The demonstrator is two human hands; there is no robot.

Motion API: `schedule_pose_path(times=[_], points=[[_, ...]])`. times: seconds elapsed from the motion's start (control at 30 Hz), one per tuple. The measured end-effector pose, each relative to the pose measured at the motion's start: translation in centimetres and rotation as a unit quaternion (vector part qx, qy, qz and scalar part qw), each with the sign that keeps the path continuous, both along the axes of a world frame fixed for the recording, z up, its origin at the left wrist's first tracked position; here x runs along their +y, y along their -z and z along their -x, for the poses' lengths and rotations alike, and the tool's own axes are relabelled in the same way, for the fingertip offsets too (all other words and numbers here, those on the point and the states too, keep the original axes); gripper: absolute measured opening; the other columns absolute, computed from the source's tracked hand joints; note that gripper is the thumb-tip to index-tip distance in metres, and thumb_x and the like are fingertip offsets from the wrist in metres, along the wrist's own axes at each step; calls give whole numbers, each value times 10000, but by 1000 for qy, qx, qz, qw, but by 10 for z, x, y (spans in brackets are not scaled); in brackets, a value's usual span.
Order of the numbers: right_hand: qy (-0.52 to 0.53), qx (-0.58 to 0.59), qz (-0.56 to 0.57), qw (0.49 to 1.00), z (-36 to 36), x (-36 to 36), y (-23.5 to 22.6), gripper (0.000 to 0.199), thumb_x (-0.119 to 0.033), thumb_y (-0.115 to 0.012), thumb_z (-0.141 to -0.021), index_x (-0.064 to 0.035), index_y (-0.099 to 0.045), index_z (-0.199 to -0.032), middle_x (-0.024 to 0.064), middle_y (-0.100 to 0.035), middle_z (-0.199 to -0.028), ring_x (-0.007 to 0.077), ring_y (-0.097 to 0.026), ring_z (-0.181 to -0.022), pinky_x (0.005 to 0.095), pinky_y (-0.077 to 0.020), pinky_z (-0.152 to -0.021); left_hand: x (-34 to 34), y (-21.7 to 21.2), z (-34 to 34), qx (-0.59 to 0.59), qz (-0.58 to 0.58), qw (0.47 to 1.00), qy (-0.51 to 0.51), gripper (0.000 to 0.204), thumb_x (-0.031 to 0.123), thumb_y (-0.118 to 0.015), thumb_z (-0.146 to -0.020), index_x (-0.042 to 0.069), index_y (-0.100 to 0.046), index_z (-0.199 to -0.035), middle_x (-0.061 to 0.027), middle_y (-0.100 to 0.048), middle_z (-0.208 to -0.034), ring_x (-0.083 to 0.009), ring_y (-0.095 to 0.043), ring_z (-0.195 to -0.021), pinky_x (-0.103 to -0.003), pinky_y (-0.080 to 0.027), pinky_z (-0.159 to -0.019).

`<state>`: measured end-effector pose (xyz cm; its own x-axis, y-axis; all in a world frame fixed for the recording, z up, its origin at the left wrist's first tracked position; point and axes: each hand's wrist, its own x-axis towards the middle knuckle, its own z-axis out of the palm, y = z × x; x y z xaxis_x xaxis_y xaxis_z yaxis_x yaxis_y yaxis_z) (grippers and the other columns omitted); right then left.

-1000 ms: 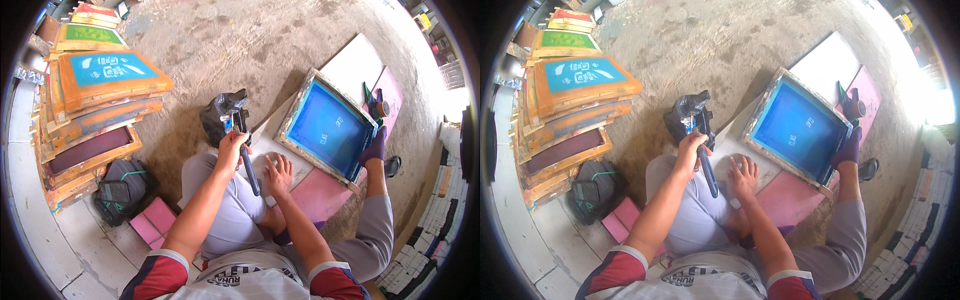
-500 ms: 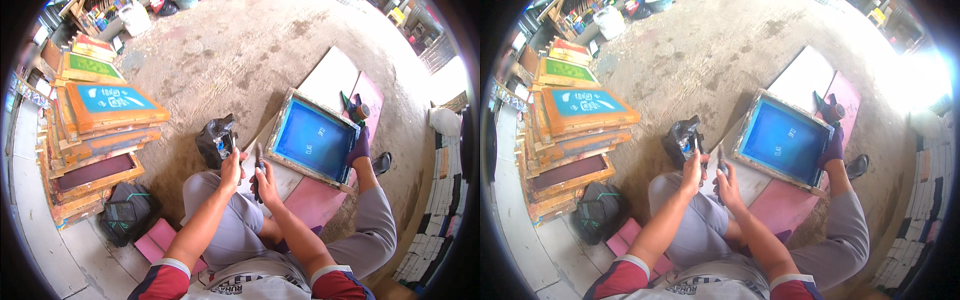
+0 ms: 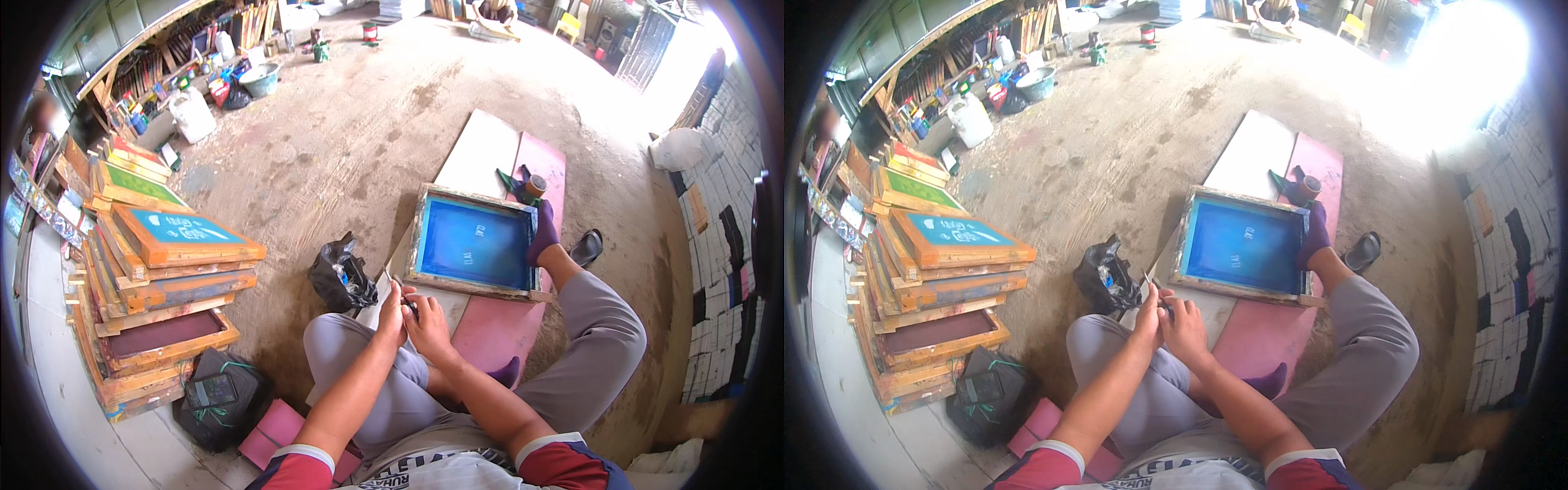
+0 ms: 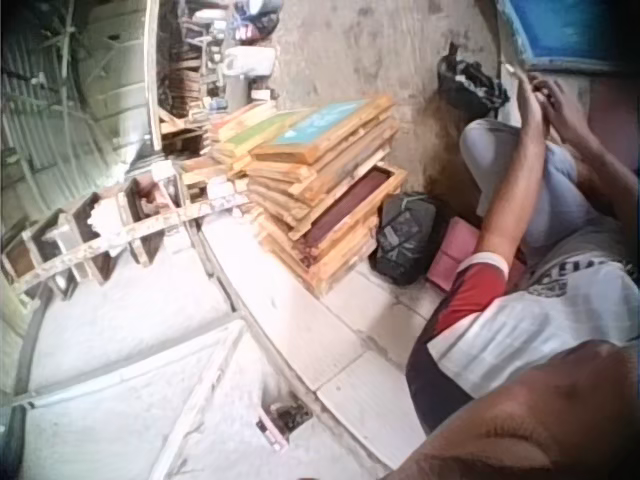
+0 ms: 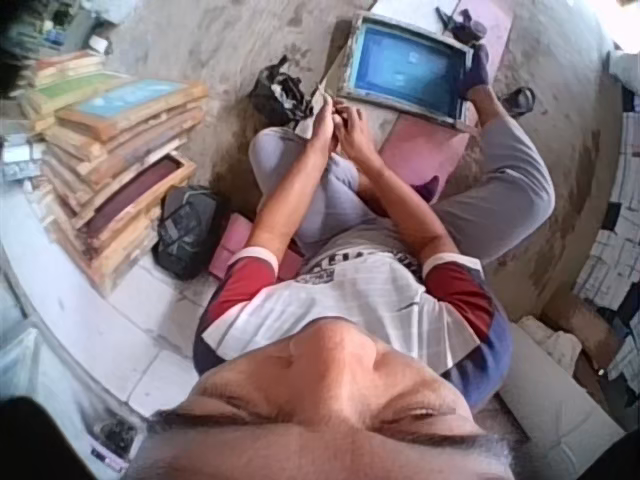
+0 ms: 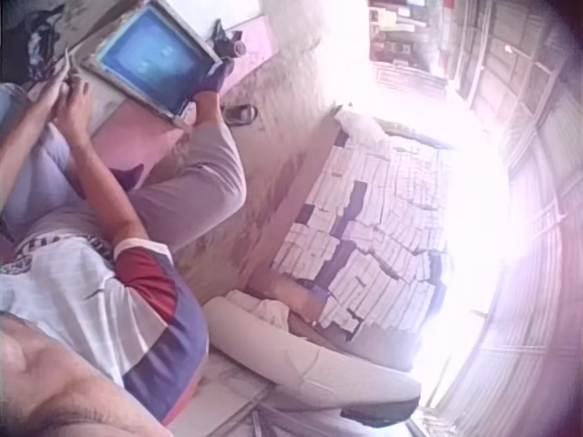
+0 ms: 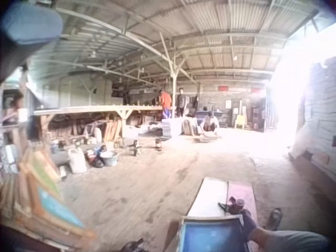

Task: The person sits on the floor and uses a screwdriver and pliers to remove staples from the edge of a blue screen printing frame. The person works along the frame's perimeter, extracting staples one by one.

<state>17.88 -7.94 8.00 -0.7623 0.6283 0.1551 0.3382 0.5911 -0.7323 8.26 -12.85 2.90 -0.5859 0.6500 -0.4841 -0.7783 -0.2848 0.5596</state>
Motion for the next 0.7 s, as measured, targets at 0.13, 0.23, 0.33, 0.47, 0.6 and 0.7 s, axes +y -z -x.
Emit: schedule_pose_path(times=[0.13, 0.23, 0.33, 0.47, 0.6, 0.7], points=[[-4, 3, 87, 996, -12, 32, 15, 322, -150, -693, -909, -94, -705, -1226, 167, -644, -1064, 339, -652, -934, 428, -536, -823, 21, -11, -19, 113, 112, 986, 46, 533, 553, -461, -1085, 99, -707, -1214, -25, -626, -982, -133, -581, -877, -319, -509, -734], [-4, -29, 145, 989, -19, 49, 3, 388, -159, -721, -836, -67, -718, -1213, 196, -673, -1113, 354, -680, -934, 437, -544, -831, 38, -16, -26, 150, 124, 980, 49, 521, 542, -513, -1071, 92, -729, -1218, -6, -651, -980, -130, -563, -871, -308, -492, -736], [-24, 10, 196, 980, -16, 69, 20, 385, -191, -750, -817, -12, -709, -1155, 184, -707, -1066, 292, -699, -887, 407, -552, -805, 49, -16, -22, 178, 122, 974, 61, 600, 581, -514, -1056, 76, -677, -1336, -54, -663, -1242, -156, -594, -1045, -322, -495, -914], [32, 46, 281, 958, -28, 86, 59, 318, -226, -762, -828, 24, -683, -1010, 152, -728, -946, 214, -689, -879, 386, -552, -777, 61, -12, -27, 217, 101, 964, 116, 664, 584, -511, -1054, 76, -573, -1477, -91, -579, -1437, -183, -582, -1169, -340, -455, -1047], [128, 134, 508, 841, -44, 88, 32, 205, -153, -677, -877, -65, -578, -1033, 72, -671, -864, 189, -717, -843, 339, -562, -662, 63, -3, -28, 268, 110, 948, 132, 604, 373, -581, -1068, 85, -435, -1579, -118, -420, -1612, -225, -429, -1445, -368, -350, -1175], [165, 157, 536, 813, -59, 100, 35, 201, -91, -623, -869, -82, -534, -1049, 76, -660, -837, 222, -734, -826, 354, -568, -638, 67, -6, -32, 318, 125, 932, 124, 721, 142, -650, -1008, 74, -297, -1633, -155, -342, -1659, -260, -355, -1506, -370, -279, -1221]])
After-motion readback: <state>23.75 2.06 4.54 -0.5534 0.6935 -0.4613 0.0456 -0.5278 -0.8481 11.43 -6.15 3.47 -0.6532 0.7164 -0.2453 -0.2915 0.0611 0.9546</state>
